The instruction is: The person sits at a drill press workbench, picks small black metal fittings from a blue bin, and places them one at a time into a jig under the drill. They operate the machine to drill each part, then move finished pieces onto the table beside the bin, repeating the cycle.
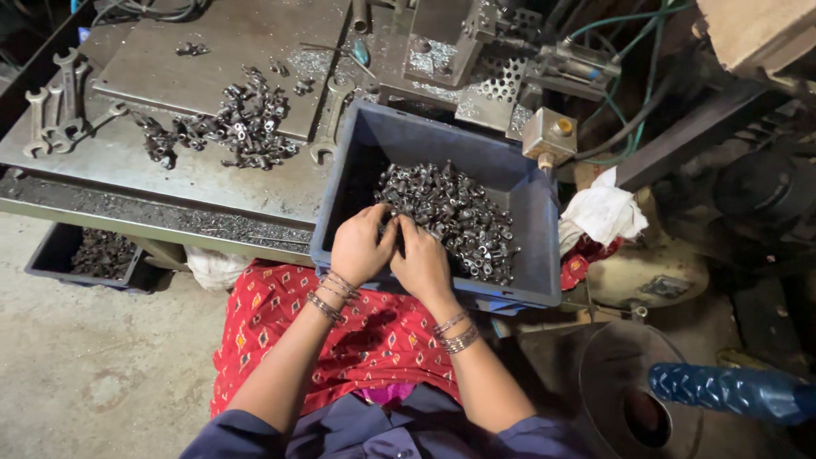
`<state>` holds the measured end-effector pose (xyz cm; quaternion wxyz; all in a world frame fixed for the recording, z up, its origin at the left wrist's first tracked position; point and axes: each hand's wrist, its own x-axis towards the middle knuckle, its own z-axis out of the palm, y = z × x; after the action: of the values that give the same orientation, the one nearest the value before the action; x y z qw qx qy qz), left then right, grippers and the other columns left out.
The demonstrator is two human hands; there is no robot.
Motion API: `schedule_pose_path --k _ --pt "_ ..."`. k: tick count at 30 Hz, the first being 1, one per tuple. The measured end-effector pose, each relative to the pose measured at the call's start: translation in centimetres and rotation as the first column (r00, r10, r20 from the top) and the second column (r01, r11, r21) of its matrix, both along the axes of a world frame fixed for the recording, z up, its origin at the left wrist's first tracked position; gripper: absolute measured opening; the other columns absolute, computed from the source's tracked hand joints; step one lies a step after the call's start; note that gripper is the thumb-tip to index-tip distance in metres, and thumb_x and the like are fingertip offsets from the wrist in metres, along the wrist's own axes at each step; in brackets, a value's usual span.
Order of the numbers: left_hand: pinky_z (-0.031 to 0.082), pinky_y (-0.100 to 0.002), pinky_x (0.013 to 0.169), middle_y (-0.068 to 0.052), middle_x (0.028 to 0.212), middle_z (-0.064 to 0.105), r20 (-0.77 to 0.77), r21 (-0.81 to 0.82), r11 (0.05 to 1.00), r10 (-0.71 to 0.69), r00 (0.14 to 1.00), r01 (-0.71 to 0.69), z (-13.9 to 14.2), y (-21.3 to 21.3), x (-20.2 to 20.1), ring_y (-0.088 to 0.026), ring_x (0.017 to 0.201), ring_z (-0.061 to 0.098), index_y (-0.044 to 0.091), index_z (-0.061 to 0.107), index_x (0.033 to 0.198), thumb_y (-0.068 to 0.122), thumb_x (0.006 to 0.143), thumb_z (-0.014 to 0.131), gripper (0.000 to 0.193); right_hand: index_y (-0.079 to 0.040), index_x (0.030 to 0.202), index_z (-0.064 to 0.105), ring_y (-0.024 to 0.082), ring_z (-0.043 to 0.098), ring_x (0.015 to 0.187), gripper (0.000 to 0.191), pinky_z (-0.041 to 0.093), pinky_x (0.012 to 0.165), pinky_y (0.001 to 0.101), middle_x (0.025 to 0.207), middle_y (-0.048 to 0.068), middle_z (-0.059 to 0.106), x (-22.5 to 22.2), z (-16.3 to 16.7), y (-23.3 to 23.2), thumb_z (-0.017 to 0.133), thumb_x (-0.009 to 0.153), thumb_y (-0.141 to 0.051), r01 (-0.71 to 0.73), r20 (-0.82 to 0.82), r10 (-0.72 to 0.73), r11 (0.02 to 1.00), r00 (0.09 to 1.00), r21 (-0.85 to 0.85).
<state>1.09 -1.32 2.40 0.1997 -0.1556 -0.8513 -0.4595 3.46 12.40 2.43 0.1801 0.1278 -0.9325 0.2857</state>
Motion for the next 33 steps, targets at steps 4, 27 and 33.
schedule_pose_path --k 4,27,33 --pt "0.055 -0.049 0.071 -0.020 0.092 0.072 0.000 -0.004 1.000 -0.001 1.000 0.001 -0.17 -0.03 -0.09 -0.041 0.081 0.069 0.003 0.068 0.106 0.020 0.091 0.066 0.022 0.001 0.122 0.062 0.045 0.069 0.092 0.035 0.055 0.079 0.0528 0.099 0.026 0.072 -0.10 -0.02 -0.01 0.065 0.089 -0.010 0.003 0.029 -0.003 1.000 1.000 0.005" --pt "0.056 -0.048 0.070 -0.019 0.097 0.073 -0.009 0.028 1.000 -0.001 1.000 0.001 0.19 -0.07 0.06 -0.039 0.082 0.070 0.003 0.068 0.106 0.018 0.090 0.066 0.022 0.004 0.123 0.061 0.045 0.068 0.093 0.039 0.055 0.081 0.0522 0.101 0.027 0.071 -0.12 0.22 -0.05 0.065 0.087 -0.009 0.003 0.008 -0.003 1.000 1.000 0.023" --pt "0.056 -0.047 0.069 -0.018 0.095 0.073 0.000 0.019 1.000 -0.004 1.000 0.004 0.22 -0.07 -0.06 -0.039 0.080 0.070 0.004 0.068 0.105 0.018 0.090 0.067 0.021 0.004 0.123 0.061 0.046 0.067 0.093 0.040 0.055 0.081 0.0529 0.102 0.028 0.071 -0.22 0.21 -0.11 0.067 0.086 -0.009 -0.001 0.016 0.000 1.000 1.000 0.019"
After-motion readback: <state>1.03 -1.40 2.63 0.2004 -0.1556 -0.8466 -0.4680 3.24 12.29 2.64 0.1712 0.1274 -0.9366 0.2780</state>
